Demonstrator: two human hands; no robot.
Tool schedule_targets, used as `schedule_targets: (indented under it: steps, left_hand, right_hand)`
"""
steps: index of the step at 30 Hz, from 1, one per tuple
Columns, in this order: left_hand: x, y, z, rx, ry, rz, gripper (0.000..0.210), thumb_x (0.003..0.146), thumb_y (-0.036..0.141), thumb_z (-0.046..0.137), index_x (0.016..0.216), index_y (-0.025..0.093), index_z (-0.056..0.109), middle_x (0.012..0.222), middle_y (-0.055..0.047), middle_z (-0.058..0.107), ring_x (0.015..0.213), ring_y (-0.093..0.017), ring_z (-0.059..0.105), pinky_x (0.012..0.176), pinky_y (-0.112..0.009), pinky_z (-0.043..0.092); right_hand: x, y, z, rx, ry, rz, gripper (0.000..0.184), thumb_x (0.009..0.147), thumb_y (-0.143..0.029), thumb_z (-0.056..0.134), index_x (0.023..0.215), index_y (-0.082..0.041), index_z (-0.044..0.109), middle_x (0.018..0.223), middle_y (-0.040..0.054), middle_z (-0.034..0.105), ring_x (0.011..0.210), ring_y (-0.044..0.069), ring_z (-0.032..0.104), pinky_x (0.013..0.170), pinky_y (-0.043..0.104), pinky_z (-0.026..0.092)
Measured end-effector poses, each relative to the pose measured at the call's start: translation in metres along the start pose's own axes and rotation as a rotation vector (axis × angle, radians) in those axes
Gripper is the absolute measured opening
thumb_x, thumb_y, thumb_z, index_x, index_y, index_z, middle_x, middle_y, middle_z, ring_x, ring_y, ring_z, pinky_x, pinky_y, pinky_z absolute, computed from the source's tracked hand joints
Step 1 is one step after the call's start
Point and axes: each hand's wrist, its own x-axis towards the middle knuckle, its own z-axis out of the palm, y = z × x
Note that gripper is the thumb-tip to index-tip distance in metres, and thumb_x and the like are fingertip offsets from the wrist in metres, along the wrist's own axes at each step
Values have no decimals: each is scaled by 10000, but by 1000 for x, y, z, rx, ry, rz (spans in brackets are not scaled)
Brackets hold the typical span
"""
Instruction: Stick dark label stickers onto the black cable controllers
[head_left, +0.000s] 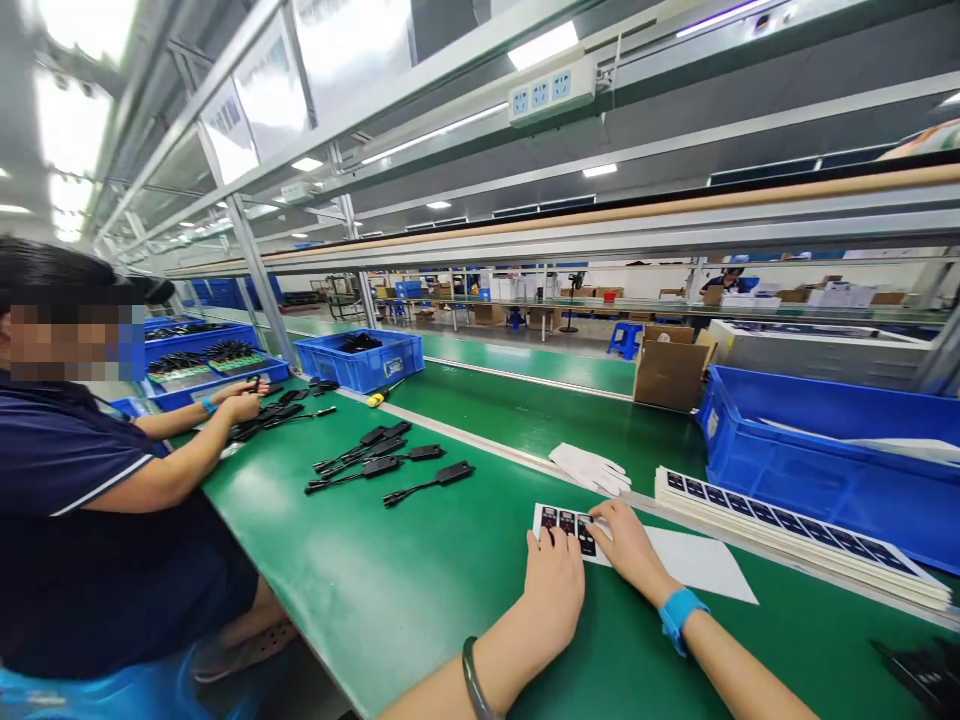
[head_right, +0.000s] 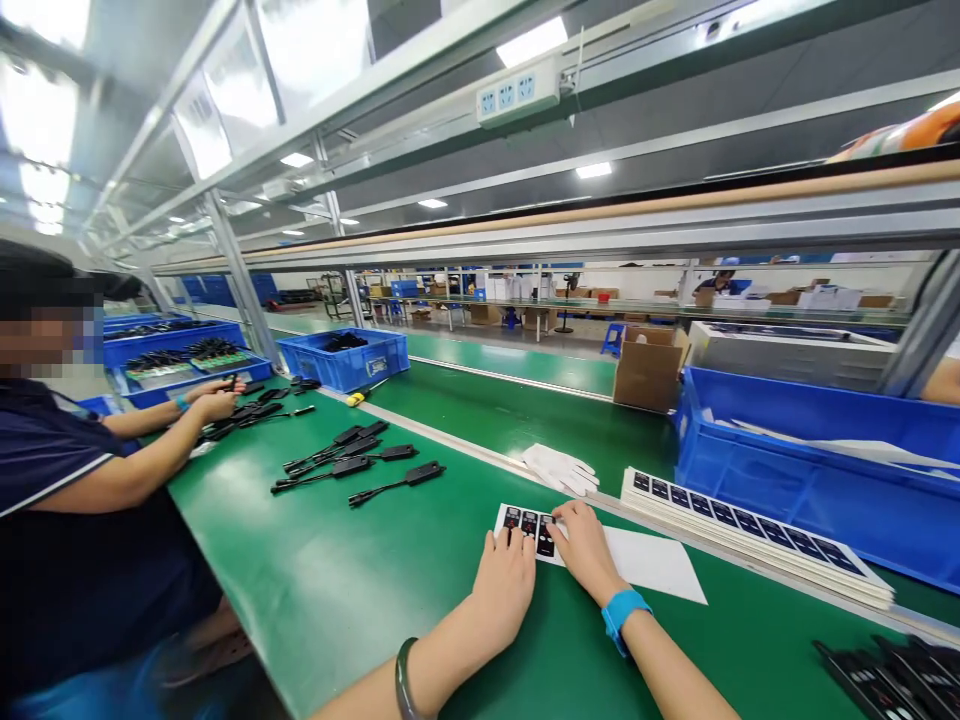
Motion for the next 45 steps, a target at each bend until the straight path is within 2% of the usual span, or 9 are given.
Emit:
schedule_targets:
  steps: [6, 9, 13, 16, 20, 23, 28, 33, 45]
  left_hand:
    - [18, -24, -12, -36, 47, -45, 256, 811, 111, 476, 1038, 144, 589, 974, -103, 629, 923, -234, 584, 819, -367, 470]
    - [34, -69, -20, -44, 129, -266, 394, 802, 49, 426, 1176, 114, 530, 1180, -165, 564, 1118, -271, 514, 943, -421, 413]
    - [38, -133, -24, -94, 205, -605, 649, 771, 5, 381, 1408, 57, 270, 1467, -240, 257, 1332, -353, 275, 1040, -522, 284]
    - [33, -151, -23, -202, 208, -733, 571, 798, 44, 361, 1367, 18, 330, 1323, -282, 422, 1225, -378, 390, 964, -551, 327]
    - [33, -133, -30, -425, 201, -693, 320, 807, 154, 474, 1093, 31, 546, 1159, -253, 498, 1171, -366, 418, 978, -538, 291]
    - [34, -97, -37, -696, 144, -559, 255, 778, 239, 579, 1001, 122, 537, 1042, -136, 552, 995, -245, 535, 896, -398, 398]
    - [15, -21, -33, -1187, -116, -396, 297, 782, 326, 574, 1002, 168, 454, 705, 32, 504, 541, -81, 478, 521, -214, 411]
    - [-12, 18, -29, -1899, -410, -378, 440, 628, 339, 727, 963, 147, 516, 779, 13, 538, 573, -56, 529, 550, -193, 440]
    - [-15, 17, -33, -1904, -477, -285, 527, 597, 126, 704, 1078, 133, 487, 798, -52, 670, 724, -151, 652, 742, -304, 497]
  right_hand:
    - [-35, -16, -16, 264, 200, 36, 296, 851, -502, 463, 851, -227, 573, 950, 65, 568, 888, 231, 547, 771, 363, 462]
    - [-59, -13, -19, 439, 209, 207, 375, 780, -600, 538, 873, -239, 575, 945, 43, 572, 820, 210, 553, 739, 330, 475]
    - [-73, -5, -14, 696, 96, 466, 527, 672, -708, 586, 861, -216, 570, 784, 25, 562, 667, 176, 522, 634, 301, 473]
    - [-73, -8, -14, 831, 118, 517, 518, 661, -693, 625, 848, -215, 556, 738, -3, 524, 641, 146, 486, 605, 264, 455]
    - [-71, -19, -16, 861, 131, 452, 451, 720, -652, 617, 821, -222, 525, 747, -25, 485, 629, 119, 460, 580, 234, 424]
    - [-70, -24, -17, 921, 212, 421, 411, 761, -618, 602, 853, -229, 505, 752, -30, 483, 626, 113, 461, 568, 229, 413]
    - [-68, -28, -19, 1031, 339, 410, 368, 786, -563, 609, 851, -222, 488, 713, -38, 462, 563, 97, 448, 505, 224, 393]
    - [-63, -27, -23, 1061, 399, 371, 315, 782, -487, 644, 833, -213, 498, 679, -48, 451, 486, 76, 410, 424, 210, 345]
    - [-60, -25, -30, 948, 276, 317, 273, 732, -383, 723, 846, -183, 575, 673, -34, 499, 442, 51, 378, 376, 198, 294]
